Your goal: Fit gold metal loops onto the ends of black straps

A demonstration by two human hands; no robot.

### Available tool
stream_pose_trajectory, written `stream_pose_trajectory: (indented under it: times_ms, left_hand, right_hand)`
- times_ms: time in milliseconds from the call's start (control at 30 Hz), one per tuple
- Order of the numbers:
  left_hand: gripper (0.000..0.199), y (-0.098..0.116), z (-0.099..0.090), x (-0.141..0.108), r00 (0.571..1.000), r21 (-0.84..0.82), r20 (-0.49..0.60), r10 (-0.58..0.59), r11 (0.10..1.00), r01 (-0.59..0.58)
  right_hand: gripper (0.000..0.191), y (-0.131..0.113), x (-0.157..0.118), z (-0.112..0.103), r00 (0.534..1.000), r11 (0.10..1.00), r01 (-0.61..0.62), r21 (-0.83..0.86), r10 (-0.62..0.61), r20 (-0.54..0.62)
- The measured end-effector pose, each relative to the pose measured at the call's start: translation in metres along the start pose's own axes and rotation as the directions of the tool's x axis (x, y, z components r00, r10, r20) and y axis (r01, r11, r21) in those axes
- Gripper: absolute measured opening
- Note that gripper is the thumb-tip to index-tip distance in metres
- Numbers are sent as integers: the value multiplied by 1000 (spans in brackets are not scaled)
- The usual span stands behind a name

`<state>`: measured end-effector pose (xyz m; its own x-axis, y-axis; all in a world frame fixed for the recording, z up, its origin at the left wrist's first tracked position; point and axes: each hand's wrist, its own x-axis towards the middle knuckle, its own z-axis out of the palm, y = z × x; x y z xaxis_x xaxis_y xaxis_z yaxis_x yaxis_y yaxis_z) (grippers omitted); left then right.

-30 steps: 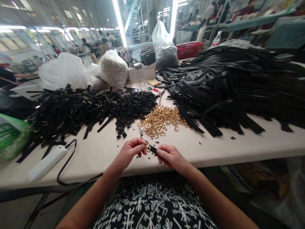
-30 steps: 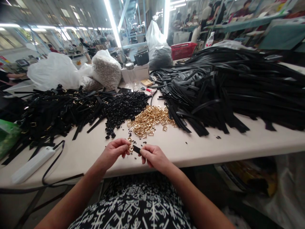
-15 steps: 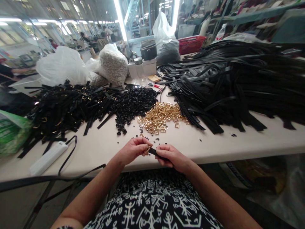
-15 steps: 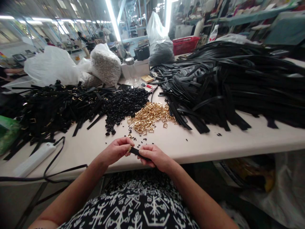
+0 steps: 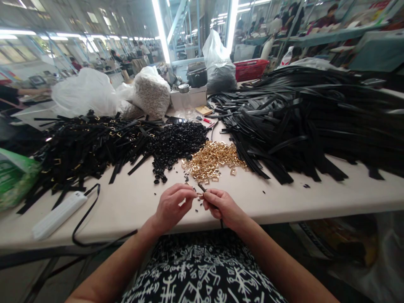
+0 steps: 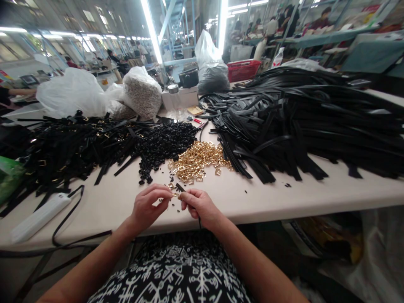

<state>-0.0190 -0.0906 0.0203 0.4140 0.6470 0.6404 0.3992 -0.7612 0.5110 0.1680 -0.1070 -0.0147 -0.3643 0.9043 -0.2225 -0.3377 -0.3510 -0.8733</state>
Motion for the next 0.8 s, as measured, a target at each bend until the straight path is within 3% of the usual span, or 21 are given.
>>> stream_pose_trajectory:
  times_ms: [100,233,300,367,400,467,533,633,800]
  left_hand:
    - [19,-3,0,-1,989,66,56,140,987,-144]
    - [18,-5,2,-6,981,83,101,164,982,-172]
    - [17,-4,4,-7,994,35,80,69,997,-72]
    - [13,-1,6,-7,990,-83,50,-128,988,132]
    - [10,0,7,-6,967,-161,59,-247,954,254]
    - [8,1,9,-4,880,-318,152,-449,821,474]
    - [15,1,11,-2,790,-435,284,-543,661,611]
    - [22,-2,14,0,716,-517,392,-577,506,690]
    - [19,-4,11,2,688,-514,364,-628,480,711]
  right_hand:
    - [37,-2,1,6,999,1000,-25,17,25,29]
    - [28,-1,2,9,999,999,-29,-14,29,-23]
    - [26,0,2,9,997,997,15,-81,-21,-80]
    - [25,-1,0,7,985,974,77,-212,-107,-133]
    - [24,-1,-1,7,977,953,105,-286,-152,-147]
    - [24,-1,-3,6,963,901,149,-407,-226,-148]
    - [25,-2,-4,7,953,867,175,-467,-269,-143]
    - [26,-1,-4,8,951,858,183,-479,-279,-136]
    - [26,1,-1,1,941,901,189,-390,-280,-190]
